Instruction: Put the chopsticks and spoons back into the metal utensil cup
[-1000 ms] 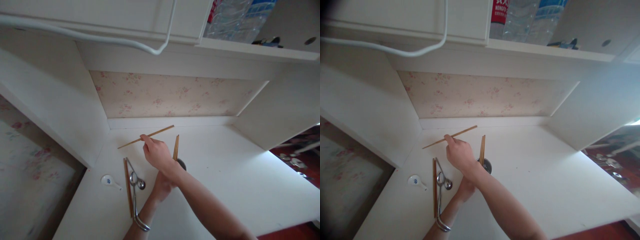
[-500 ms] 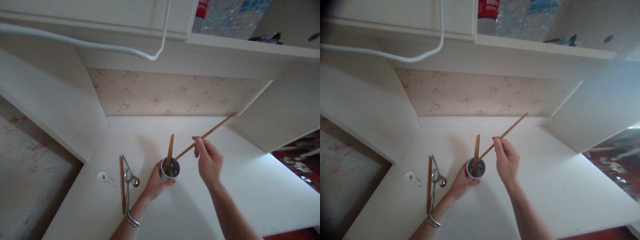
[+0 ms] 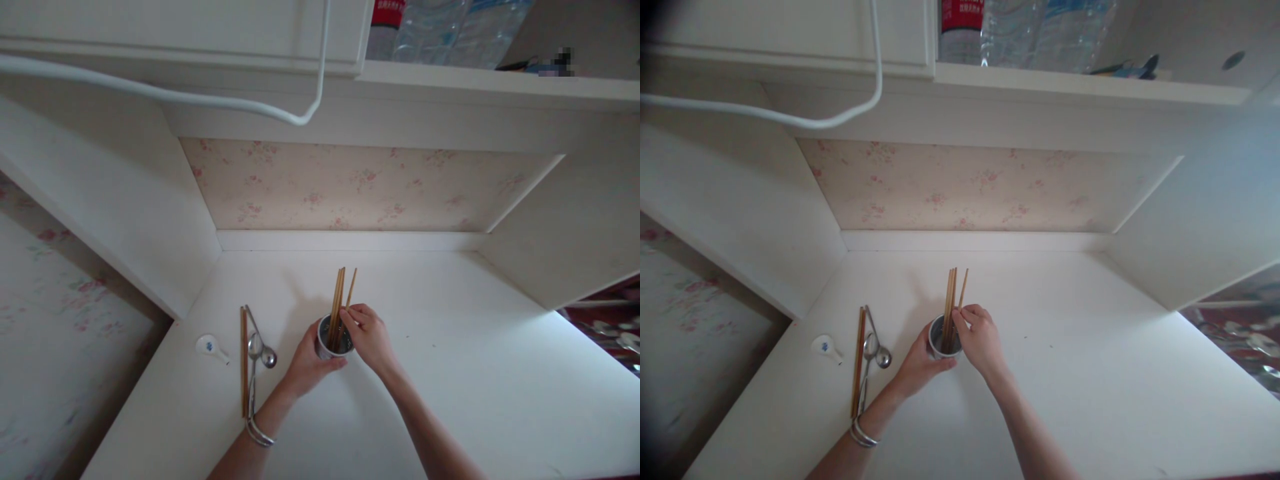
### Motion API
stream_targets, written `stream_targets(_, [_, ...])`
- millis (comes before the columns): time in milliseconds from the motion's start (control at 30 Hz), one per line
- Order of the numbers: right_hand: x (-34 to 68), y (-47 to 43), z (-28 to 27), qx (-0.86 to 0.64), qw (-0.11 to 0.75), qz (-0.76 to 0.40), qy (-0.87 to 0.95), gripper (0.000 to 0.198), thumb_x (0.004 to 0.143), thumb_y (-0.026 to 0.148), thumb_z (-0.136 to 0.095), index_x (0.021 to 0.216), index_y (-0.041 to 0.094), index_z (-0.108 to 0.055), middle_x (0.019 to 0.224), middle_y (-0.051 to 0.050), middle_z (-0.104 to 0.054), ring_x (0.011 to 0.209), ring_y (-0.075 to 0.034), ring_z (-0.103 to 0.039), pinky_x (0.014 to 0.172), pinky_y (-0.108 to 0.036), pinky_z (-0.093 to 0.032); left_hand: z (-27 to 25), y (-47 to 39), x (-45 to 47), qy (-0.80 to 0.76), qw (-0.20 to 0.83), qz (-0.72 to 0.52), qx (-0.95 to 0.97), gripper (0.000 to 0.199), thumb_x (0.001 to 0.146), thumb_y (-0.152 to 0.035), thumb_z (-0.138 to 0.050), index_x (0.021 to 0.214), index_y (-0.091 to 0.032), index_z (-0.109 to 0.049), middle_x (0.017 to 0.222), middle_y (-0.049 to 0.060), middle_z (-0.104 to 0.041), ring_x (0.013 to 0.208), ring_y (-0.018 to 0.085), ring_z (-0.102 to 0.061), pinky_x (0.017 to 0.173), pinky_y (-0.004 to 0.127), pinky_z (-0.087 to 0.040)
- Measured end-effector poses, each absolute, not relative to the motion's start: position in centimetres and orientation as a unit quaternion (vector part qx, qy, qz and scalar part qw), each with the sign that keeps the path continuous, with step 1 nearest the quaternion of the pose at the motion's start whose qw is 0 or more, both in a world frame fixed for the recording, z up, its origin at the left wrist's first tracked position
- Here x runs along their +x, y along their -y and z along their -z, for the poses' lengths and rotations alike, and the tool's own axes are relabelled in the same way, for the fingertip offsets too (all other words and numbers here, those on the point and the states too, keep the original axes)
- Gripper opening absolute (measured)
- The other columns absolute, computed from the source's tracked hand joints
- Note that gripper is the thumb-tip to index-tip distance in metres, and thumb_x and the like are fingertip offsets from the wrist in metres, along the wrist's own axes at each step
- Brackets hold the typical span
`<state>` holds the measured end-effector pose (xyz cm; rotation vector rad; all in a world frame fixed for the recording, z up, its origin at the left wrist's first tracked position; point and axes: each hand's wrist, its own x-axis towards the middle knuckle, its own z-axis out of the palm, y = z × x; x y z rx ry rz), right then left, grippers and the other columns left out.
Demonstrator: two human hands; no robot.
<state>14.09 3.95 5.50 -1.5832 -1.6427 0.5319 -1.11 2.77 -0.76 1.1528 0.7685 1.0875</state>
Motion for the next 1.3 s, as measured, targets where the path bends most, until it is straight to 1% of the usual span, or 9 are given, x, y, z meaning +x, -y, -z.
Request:
stream_targets(300, [14.0,-4.3,-6.0,-0.612,0.36,-0.196,0.676,0.034,0.094,0.036,-0.048,0.078,0.022,-0.075,0.089,-0.004,-0.069,0.083,-0.017,-0.064,0.076,-0.027,-0.048,0.8,-2.7,-1.1,-0.339,0.631,-0.478,0.509,0.081,0.059,-0.025,-0.087,0.13,-0.019,-0.048,0.13,0.011,-0.059,0.121,0.03,-0.054,0.107,0.047,-0.038])
stream_targets(800, [14.1,-4.5,-5.7,-0.586,0.367,-0.264,0.672,0.04,0.094,0.045,-0.047,0.074,0.022,-0.073,0.084,-0.004,-0.069,0.077,-0.016,-0.065,0.072,-0.027,-0.05,1.2,-2.7,-1.3,-0.369,0.597,-0.474,0.531,0.08,0.057,-0.025,-0.087,0.128,-0.019,-0.051,0.127,0.01,-0.061,0.117,0.028,-0.056,0.103,0.044,-0.041])
stream_targets(867, [14.4,-4.2,-5.5,-0.58,0.384,-0.299,0.653,0.037,0.092,0.047,-0.049,0.084,0.021,-0.074,0.091,-0.005,-0.069,0.08,-0.017,-0.066,0.073,-0.028,-0.051,1.2,-2.6,-1.3,-0.371,0.598,-0.476,0.528,0.081,0.057,-0.025,-0.087,0.129,-0.02,-0.05,0.128,0.01,-0.061,0.118,0.029,-0.056,0.105,0.045,-0.04])
stream_targets(933, [15.0,-3.7,-5.0,-0.566,0.411,-0.35,0.624,0.038,0.09,0.049,-0.053,0.109,0.021,-0.07,0.106,-0.008,-0.067,0.091,-0.02,-0.066,0.077,-0.031,-0.053,1.0,-2.6,-1.2,-0.363,0.604,-0.476,0.526,0.082,0.058,-0.024,-0.087,0.131,-0.021,-0.05,0.13,0.01,-0.059,0.12,0.029,-0.055,0.105,0.046,-0.04])
stream_targets(1067, [15.5,-1.9,-3.2,-0.485,0.44,-0.474,0.588,0.078,0.08,0.044,-0.068,0.147,0.023,-0.033,0.14,-0.012,-0.05,0.125,-0.024,-0.053,0.103,-0.04,-0.044,0.0,-2.5,-1.4,-0.325,0.626,-0.46,0.54,0.077,0.064,-0.023,-0.084,0.133,-0.021,-0.05,0.132,0.011,-0.058,0.12,0.03,-0.055,0.103,0.045,-0.042])
stream_targets(1133, [15.1,-1.0,-2.2,-0.448,0.447,-0.513,0.58,0.104,0.073,0.038,-0.078,0.152,0.025,-0.013,0.146,-0.013,-0.044,0.133,-0.024,-0.046,0.112,-0.044,-0.035,-0.2,-2.6,-1.5,-0.332,0.616,-0.452,0.553,0.073,0.066,-0.024,-0.082,0.132,-0.021,-0.051,0.131,0.011,-0.06,0.118,0.029,-0.057,0.102,0.043,-0.044])
stream_targets(1200, [14.4,-0.5,-1.2,-0.444,0.464,-0.519,0.564,0.117,0.068,0.034,-0.082,0.152,0.025,-0.001,0.145,-0.014,-0.045,0.132,-0.024,-0.046,0.113,-0.045,-0.032,-0.4,-2.6,-1.4,-0.347,0.593,-0.451,0.571,0.071,0.067,-0.023,-0.081,0.131,-0.021,-0.051,0.129,0.011,-0.06,0.117,0.029,-0.057,0.102,0.042,-0.044])
stream_targets(1233, [14.1,-0.4,-0.8,-0.449,0.475,-0.513,0.556,0.117,0.068,0.034,-0.082,0.152,0.025,-0.001,0.144,-0.014,-0.047,0.131,-0.024,-0.047,0.113,-0.045,-0.033,-0.4,-2.5,-1.4,-0.351,0.58,-0.45,0.582,0.07,0.067,-0.022,-0.08,0.131,-0.022,-0.051,0.129,0.01,-0.061,0.116,0.028,-0.058,0.102,0.042,-0.044])
stream_targets(1300, [13.5,-0.4,0.1,-0.465,0.489,-0.489,0.552,0.103,0.069,0.034,-0.081,0.149,0.023,-0.017,0.138,-0.014,-0.052,0.128,-0.026,-0.05,0.111,-0.045,-0.036,-0.5,-2.3,-1.2,-0.358,0.55,-0.444,0.61,0.065,0.07,-0.019,-0.077,0.13,-0.022,-0.052,0.128,0.009,-0.062,0.114,0.027,-0.059,0.101,0.04,-0.045])
